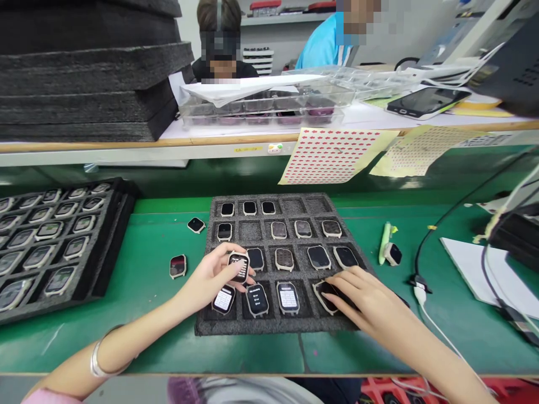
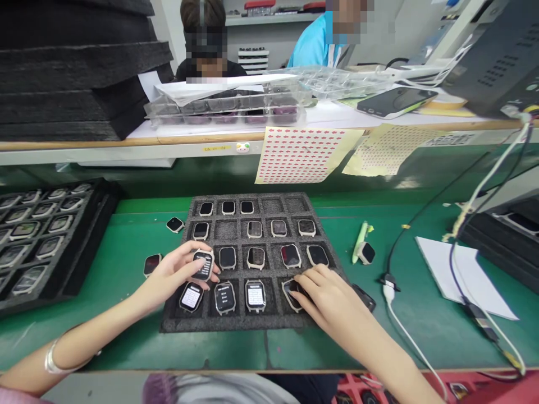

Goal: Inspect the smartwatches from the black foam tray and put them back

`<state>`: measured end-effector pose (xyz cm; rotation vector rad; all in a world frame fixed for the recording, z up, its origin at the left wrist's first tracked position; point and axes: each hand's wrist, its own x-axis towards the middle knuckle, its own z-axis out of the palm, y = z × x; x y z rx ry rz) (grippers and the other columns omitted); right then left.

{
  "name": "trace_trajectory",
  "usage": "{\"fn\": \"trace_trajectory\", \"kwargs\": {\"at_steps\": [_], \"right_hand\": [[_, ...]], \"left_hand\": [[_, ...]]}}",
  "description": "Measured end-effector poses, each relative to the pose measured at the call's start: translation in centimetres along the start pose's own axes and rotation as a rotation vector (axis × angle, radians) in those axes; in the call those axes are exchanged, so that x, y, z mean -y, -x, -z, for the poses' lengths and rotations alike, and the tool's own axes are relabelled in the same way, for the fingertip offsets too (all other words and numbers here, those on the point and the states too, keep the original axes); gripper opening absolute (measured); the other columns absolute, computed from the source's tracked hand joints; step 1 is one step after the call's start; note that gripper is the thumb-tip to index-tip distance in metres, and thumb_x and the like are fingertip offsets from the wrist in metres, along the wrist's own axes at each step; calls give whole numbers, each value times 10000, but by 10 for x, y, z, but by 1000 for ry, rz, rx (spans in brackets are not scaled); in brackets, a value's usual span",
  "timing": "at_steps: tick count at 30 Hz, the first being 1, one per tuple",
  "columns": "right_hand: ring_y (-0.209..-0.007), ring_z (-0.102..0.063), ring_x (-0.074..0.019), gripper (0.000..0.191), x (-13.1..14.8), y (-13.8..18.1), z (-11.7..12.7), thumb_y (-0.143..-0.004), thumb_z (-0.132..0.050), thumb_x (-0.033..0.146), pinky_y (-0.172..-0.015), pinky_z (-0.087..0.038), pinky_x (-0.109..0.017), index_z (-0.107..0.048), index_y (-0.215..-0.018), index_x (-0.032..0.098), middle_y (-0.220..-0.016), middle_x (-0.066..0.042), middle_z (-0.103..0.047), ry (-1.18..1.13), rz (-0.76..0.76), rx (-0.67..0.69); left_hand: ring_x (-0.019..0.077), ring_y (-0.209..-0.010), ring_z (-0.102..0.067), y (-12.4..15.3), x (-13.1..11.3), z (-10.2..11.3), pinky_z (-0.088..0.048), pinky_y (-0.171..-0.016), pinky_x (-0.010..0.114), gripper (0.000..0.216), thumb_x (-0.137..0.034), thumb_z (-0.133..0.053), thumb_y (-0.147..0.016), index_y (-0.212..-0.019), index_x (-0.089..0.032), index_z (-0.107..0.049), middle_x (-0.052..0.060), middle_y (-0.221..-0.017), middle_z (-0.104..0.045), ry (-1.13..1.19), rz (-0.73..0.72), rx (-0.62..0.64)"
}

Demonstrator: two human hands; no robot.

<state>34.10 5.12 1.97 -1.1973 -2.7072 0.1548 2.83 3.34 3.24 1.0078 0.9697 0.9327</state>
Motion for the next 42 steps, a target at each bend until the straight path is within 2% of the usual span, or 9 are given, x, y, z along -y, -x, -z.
{"fn": "trace_trajectory", "kwargs": {"at_steps": [5, 10, 14, 16, 18, 20, 25, 31, 42], "right_hand": [[-845, -577, -261, 280, 4, 6, -16, -957, -399, 358, -785, -474, -411, -585, -951, 149, -873, -105, -604, -12, -81, -101], [-853, -604, -232, 176, 15, 11, -21, -895, -529, 332, -732, -496, -340, -550, -1002, 193, -923, -69, -611, -191, -162, -17], [-739, -610, -198, 439, 23, 13, -22, -863, -563, 307, -649, -500, -308, -457, -1270, 182, -872, -46, -614, -323, -276, -28], [-722, -604, -192, 404, 23, 7, -15, -850, -583, 338, -632, -500, -300, -536, -1220, 182, -852, -47, -617, -412, -285, -31], [-728, -603, -179, 242, 23, -4, -2, -847, -595, 364, -616, -505, -276, -638, -1001, 182, -854, -48, -622, -597, -278, -14], [-725, -612, -168, 207, 23, -19, 10, -863, -579, 376, -559, -516, -245, -593, -894, 172, -848, -47, -613, -883, -288, -40], [-454, -570, -88, 297, 27, -56, 20, -909, -535, 368, -291, -381, -136, -425, -1123, 193, -910, -73, -649, -1438, -297, -64], [-670, -670, -159, 419, 36, -74, 15, -917, -529, 304, -446, -519, -206, -404, -1296, 175, -1119, -158, -615, -1829, -194, 70], [-568, -658, -134, 426, 28, -67, 1, -825, -673, 269, -487, -539, -233, -531, -1218, 187, -976, -101, -662, -1896, -180, 99]], "left_hand": [[214, -862, -672, 1, 6, 4, -553, -723, 336, 291, -277, -624, -828, -1059, -191, -468, 78, -969, -645, -35, -35, -11], [166, -878, -635, -3, 15, 17, -529, -755, 291, 536, -157, -705, -734, -1173, -229, -405, 28, -984, -590, -84, -81, -50], [160, -801, -627, -5, 14, 21, -514, -651, 261, 467, -211, -684, -751, -1145, -200, -432, 32, -940, -590, -140, -71, -112], [160, -775, -628, -6, 10, 19, -500, -619, 255, 448, -235, -677, -756, -1135, -204, -441, 28, -922, -593, -154, -76, -119], [148, -724, -622, -8, 5, 13, -478, -583, 240, 421, -252, -676, -755, -1112, -208, -457, 10, -868, -590, -172, -87, -122], [124, -649, -598, -10, -1, 5, -450, -551, 223, 388, -252, -673, -757, -1085, -204, -473, -18, -787, -566, -208, -98, -120], [94, -586, -531, -14, -14, -20, -387, -487, 196, 344, -249, -662, -767, -1061, -195, -493, -33, -755, -512, -233, -135, -72], [68, -551, -485, -10, -16, -26, -369, -467, 175, 303, -234, -633, -791, -1056, -202, -489, -46, -740, -483, -258, -131, -82], [109, -631, -463, -9, -10, -29, -401, -572, 218, 299, -199, -594, -799, -1079, -203, -490, -35, -764, -463, -330, -111, -45]]}}
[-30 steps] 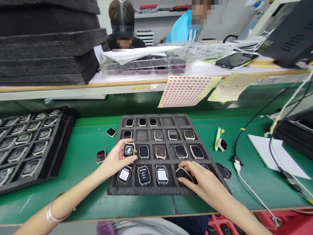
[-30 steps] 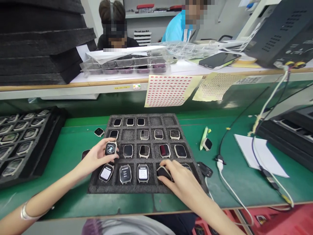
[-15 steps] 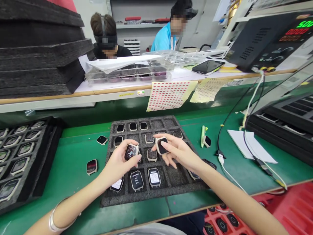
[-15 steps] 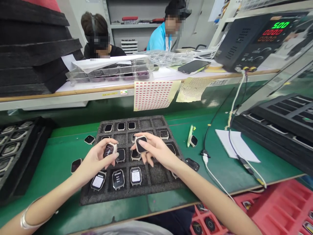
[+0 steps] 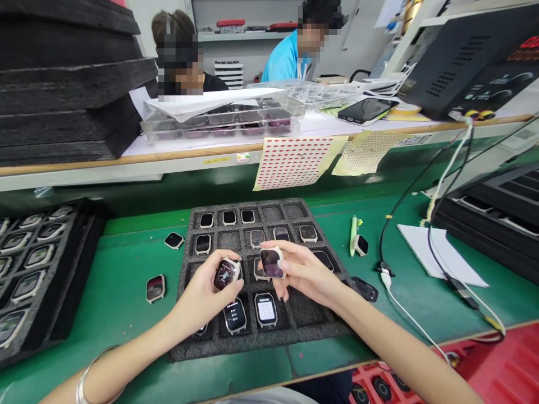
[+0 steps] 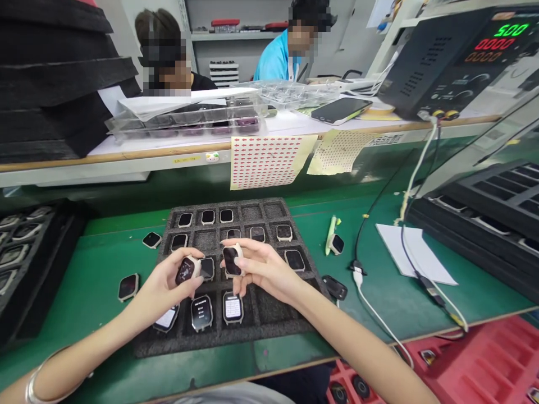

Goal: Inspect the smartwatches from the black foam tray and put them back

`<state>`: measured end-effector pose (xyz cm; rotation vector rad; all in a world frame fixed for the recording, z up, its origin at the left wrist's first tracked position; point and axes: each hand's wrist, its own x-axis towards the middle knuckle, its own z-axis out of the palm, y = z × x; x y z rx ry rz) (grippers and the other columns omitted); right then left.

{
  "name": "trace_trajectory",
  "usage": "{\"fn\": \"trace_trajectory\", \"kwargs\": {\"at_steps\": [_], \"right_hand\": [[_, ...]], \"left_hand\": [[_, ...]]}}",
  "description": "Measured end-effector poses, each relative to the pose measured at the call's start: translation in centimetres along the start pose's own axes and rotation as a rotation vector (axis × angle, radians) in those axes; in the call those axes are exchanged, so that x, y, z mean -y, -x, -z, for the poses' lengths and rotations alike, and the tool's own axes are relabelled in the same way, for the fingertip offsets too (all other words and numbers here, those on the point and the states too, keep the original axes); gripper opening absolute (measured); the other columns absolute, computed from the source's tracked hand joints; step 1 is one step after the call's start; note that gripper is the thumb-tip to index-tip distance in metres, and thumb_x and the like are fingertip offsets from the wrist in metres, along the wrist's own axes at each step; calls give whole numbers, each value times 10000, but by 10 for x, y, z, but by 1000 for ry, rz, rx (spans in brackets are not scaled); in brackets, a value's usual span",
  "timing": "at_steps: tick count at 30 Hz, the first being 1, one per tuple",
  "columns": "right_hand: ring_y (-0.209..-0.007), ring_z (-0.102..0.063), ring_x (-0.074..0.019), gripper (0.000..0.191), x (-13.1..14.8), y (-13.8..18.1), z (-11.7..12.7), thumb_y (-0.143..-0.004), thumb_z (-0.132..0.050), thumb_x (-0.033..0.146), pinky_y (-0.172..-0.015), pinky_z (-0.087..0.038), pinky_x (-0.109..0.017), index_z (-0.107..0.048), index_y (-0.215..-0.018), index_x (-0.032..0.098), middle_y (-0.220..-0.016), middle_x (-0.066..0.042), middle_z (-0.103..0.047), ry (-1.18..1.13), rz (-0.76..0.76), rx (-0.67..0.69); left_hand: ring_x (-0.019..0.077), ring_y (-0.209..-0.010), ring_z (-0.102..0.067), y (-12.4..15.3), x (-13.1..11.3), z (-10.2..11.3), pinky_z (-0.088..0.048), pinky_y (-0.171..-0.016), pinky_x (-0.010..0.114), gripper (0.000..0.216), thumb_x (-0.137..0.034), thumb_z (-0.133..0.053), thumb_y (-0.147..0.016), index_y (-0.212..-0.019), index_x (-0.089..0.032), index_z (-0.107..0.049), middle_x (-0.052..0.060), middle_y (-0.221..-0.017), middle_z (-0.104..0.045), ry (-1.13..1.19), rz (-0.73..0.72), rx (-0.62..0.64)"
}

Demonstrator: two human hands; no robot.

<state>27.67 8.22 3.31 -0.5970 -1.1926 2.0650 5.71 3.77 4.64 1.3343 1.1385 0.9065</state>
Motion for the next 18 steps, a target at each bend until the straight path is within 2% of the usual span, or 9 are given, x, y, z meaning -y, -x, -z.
{"fn": "trace_trajectory", "kwargs": {"at_steps": [4, 9, 14, 18], "right_hand": [[-579, -668, -154, 458, -1, 1, -3, -849, -633, 285, -410, -518, -205, -494, -1276, 192, -993, -119, -665, -77, -55, 45], [-595, -670, -147, 467, -1, 2, -4, -851, -632, 265, -404, -525, -197, -490, -1292, 201, -1097, -142, -648, -76, -63, 28], [-502, -653, -129, 418, -3, 3, -4, -830, -653, 258, -411, -539, -207, -552, -1224, 165, -976, -124, -689, -38, -45, 5], [-514, -677, -165, 414, -4, 3, -4, -821, -658, 271, -401, -546, -220, -566, -1208, 159, -967, -123, -689, -32, -41, 14]], "left_hand": [[119, -652, -441, 3, 0, -2, -411, -602, 227, 293, -192, -584, -798, -1078, -212, -500, -26, -797, -464, -27, 7, 1], [133, -693, -463, 4, 3, -4, -410, -628, 232, 289, -176, -576, -788, -1069, -213, -519, 4, -900, -519, -68, -20, -15], [146, -727, -480, 0, 12, -3, -390, -667, 236, 316, -120, -554, -753, -1057, -207, -537, 7, -901, -560, -120, -68, 12], [151, -751, -489, 0, 14, -3, -387, -690, 237, 317, -129, -536, -769, -1073, -216, -514, -1, -886, -550, -131, -92, 7]]}}
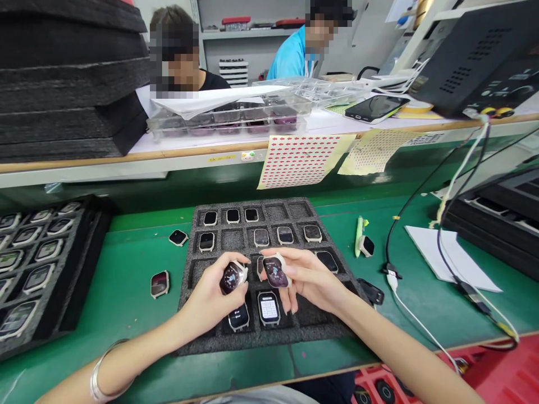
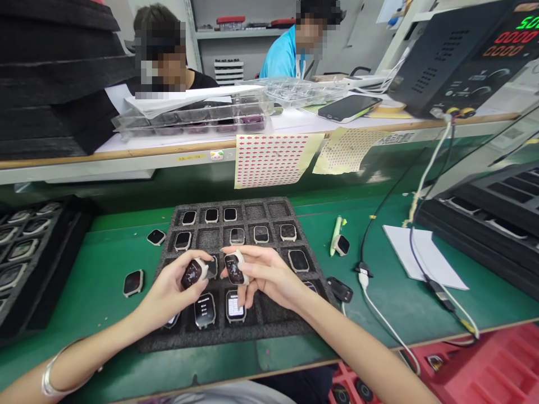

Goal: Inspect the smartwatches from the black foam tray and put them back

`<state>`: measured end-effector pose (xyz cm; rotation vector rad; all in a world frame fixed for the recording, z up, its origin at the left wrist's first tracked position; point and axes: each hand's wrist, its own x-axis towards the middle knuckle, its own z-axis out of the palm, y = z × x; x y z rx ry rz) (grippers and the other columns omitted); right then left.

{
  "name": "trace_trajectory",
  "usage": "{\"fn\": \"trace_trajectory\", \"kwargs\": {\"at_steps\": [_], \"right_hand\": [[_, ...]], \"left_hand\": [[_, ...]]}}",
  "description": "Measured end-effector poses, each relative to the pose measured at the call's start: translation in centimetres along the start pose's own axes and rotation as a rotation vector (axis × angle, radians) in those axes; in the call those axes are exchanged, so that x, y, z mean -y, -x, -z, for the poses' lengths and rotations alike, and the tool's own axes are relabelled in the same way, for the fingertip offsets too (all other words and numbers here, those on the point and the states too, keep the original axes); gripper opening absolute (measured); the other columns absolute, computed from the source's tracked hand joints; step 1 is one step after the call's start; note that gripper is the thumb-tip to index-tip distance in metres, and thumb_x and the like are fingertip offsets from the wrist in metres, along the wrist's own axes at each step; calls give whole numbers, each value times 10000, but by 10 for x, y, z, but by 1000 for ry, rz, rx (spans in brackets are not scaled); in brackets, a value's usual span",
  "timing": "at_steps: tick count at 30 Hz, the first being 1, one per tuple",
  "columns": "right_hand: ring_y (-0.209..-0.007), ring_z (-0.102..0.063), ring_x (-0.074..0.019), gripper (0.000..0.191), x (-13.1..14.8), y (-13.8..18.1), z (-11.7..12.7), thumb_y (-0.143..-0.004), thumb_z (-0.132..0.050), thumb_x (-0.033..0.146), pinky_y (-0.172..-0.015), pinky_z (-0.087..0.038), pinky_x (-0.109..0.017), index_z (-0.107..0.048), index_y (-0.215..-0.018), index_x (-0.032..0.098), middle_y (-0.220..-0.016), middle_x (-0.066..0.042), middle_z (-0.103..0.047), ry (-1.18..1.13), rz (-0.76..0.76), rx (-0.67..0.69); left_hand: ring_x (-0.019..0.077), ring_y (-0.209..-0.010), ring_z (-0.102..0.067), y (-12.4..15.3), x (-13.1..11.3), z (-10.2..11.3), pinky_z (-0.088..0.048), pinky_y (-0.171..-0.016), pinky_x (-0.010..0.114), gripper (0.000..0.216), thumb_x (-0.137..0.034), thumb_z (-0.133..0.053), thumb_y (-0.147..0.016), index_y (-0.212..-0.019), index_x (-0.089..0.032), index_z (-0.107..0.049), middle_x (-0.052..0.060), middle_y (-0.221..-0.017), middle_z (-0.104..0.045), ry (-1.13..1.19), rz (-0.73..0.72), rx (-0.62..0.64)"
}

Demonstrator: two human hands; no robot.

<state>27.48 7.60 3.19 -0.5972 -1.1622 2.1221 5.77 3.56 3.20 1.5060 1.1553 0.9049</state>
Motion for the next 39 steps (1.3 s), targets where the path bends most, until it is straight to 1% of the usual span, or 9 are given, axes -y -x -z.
{"fn": "trace_trajectory", "kwargs": {"at_steps": [3, 6, 11, 17, 23, 29, 33, 36, 39], "right_hand": [[-513, -683, -175, 429, 0, 0, 1, -818, -663, 273, -397, -550, -227, -563, -1220, 158, -969, -122, -685, 14, 7, 9], [-492, -674, -166, 436, 0, 0, 2, -815, -670, 290, -391, -552, -227, -571, -1213, 142, -942, -122, -686, 33, -14, 15], [-520, -684, -184, 453, -1, 1, 3, -811, -676, 312, -419, -569, -248, -570, -1218, 142, -937, -126, -690, 31, -42, 30], [-510, -683, -186, 439, 0, 1, 3, -820, -665, 282, -408, -562, -253, -568, -1226, 145, -947, -124, -683, 43, -11, 18], [-504, -679, -175, 444, 1, 1, 3, -825, -662, 305, -413, -561, -242, -565, -1227, 143, -953, -128, -683, 69, -23, 4], [-514, -680, -169, 393, -1, 1, 3, -836, -648, 250, -422, -564, -237, -577, -1210, 151, -960, -123, -683, 52, 3, 10], [-529, -687, -179, 397, 0, 1, 2, -824, -661, 233, -440, -570, -239, -579, -1202, 144, -964, -130, -682, 63, 21, -6], [-527, -687, -173, 376, 0, 1, 1, -833, -650, 218, -448, -572, -235, -584, -1195, 145, -972, -129, -678, 67, 21, -20], [-532, -689, -173, 368, 1, 1, 1, -835, -645, 206, -454, -574, -233, -587, -1194, 149, -964, -123, -678, 71, 23, -18]], "left_hand": [[153, -778, -494, 1, -2, 1, -385, -711, 238, 301, -124, -529, -768, -1055, -216, -510, 1, -903, -550, -20, -19, 13], [148, -738, -485, 1, -4, 2, -380, -687, 235, 278, -110, -526, -746, -1007, -207, -519, -6, -850, -545, -37, -3, 50], [141, -692, -482, 0, -4, 4, -384, -647, 230, 282, -147, -540, -759, -1033, -211, -517, -9, -824, -542, -18, -6, 3], [134, -691, -473, 1, -5, 5, -381, -642, 224, 290, -141, -528, -776, -1055, -217, -500, -15, -822, -534, -53, -28, 13], [123, -680, -446, -1, -6, 6, -367, -642, 218, 275, -97, -522, -756, -1004, -213, -495, -29, -791, -501, -92, -29, 53], [121, -674, -435, 0, -7, 7, -357, -638, 215, 281, -103, -512, -770, -1023, -219, -475, -38, -777, -483, -99, -25, 53], [127, -719, -460, 0, -10, 9, -371, -671, 219, 285, -111, -505, -778, -1042, -213, -475, -26, -828, -507, -99, -32, 43], [117, -700, -452, 0, -11, 9, -369, -659, 211, 281, -78, -498, -761, -1010, -207, -488, -34, -802, -499, -119, -30, 83], [120, -728, -464, 1, -11, 8, -379, -678, 211, 297, -95, -503, -778, -1049, -214, -486, -28, -841, -516, -110, -44, 87]]}}
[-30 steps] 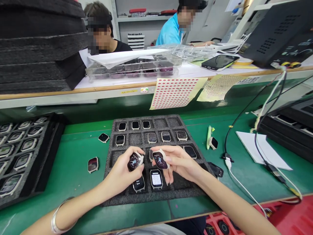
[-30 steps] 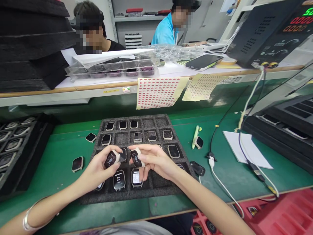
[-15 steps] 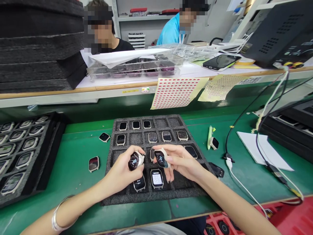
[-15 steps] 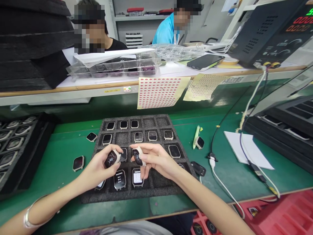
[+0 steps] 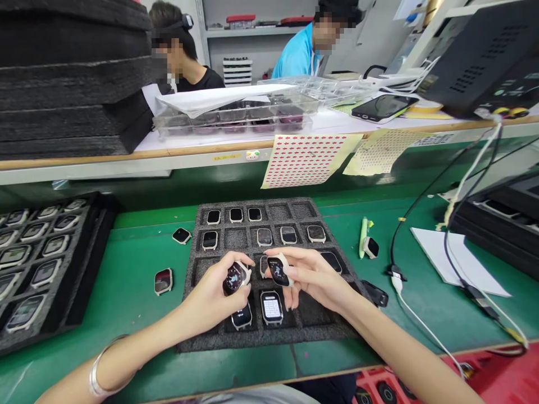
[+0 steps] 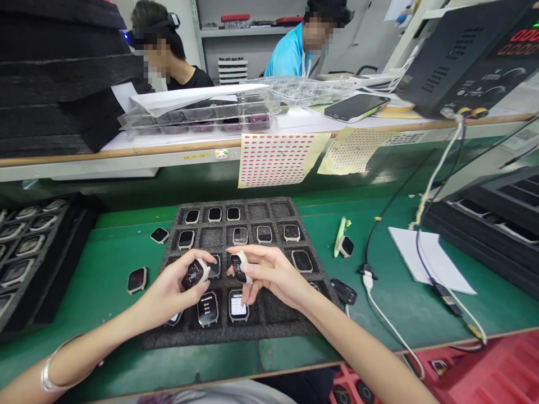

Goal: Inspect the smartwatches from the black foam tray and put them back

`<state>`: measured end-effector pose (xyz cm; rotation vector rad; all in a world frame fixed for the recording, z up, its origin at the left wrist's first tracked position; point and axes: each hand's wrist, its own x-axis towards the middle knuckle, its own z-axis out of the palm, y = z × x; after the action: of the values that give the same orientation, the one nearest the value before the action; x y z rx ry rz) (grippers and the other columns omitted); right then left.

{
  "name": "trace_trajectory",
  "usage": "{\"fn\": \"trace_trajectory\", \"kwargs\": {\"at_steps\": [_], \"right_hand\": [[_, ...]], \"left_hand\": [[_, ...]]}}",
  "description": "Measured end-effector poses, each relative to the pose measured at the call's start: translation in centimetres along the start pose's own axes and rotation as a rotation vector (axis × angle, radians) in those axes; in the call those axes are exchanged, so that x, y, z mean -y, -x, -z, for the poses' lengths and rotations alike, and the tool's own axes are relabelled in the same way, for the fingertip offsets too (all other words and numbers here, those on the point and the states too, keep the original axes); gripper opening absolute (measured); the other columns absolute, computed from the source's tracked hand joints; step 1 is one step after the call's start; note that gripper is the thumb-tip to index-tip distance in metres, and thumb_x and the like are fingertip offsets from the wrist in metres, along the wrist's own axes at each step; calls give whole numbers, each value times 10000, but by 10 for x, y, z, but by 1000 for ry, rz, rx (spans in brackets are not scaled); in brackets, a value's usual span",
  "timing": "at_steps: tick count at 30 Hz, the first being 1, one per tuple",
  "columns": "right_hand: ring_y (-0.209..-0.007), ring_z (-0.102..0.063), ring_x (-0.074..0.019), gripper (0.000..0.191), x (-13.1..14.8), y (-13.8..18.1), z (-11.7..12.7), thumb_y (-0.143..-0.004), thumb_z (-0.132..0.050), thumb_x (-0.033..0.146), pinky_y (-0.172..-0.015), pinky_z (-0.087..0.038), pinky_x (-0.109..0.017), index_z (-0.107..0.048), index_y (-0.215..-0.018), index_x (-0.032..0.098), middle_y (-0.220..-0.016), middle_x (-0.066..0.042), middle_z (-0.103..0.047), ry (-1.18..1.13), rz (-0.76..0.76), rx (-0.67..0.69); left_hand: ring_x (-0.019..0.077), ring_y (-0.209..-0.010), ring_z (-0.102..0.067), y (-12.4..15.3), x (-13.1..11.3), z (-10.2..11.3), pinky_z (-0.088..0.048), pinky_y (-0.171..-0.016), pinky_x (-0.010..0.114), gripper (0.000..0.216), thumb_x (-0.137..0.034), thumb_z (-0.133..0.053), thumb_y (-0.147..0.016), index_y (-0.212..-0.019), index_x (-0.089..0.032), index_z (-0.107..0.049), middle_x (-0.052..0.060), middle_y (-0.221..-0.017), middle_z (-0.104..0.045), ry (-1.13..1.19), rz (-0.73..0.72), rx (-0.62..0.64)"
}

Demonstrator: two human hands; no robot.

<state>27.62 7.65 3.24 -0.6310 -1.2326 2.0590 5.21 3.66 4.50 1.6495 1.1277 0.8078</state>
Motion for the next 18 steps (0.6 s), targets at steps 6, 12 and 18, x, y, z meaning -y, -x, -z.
{"fn": "trace_trajectory", "kwargs": {"at_steps": [6, 12, 18], "right_hand": [[-514, -684, -170, 351, 1, 2, 0, -836, -642, 197, -427, -560, -221, -599, -1181, 157, -949, -113, -683, -13, 19, 3], [-536, -690, -180, 393, 2, 1, -1, -833, -649, 222, -436, -565, -240, -573, -1212, 152, -983, -129, -677, -10, 1, 7], [-576, -693, -182, 398, 3, 1, -1, -870, -600, 235, -443, -562, -239, -514, -1249, 153, -1022, -145, -664, -7, -42, 28]], "left_hand": [[121, -722, -462, 3, 0, 1, -376, -668, 207, 298, -109, -509, -798, -1070, -227, -485, -32, -837, -513, 4, -36, -52], [126, -729, -462, 0, 4, 1, -373, -672, 216, 289, -136, -510, -822, -1093, -229, -470, -27, -843, -512, -7, -35, -70], [126, -738, -465, -6, 12, -2, -394, -667, 235, 277, -212, -549, -837, -1097, -227, -455, -15, -892, -508, 34, 60, -57]]}}
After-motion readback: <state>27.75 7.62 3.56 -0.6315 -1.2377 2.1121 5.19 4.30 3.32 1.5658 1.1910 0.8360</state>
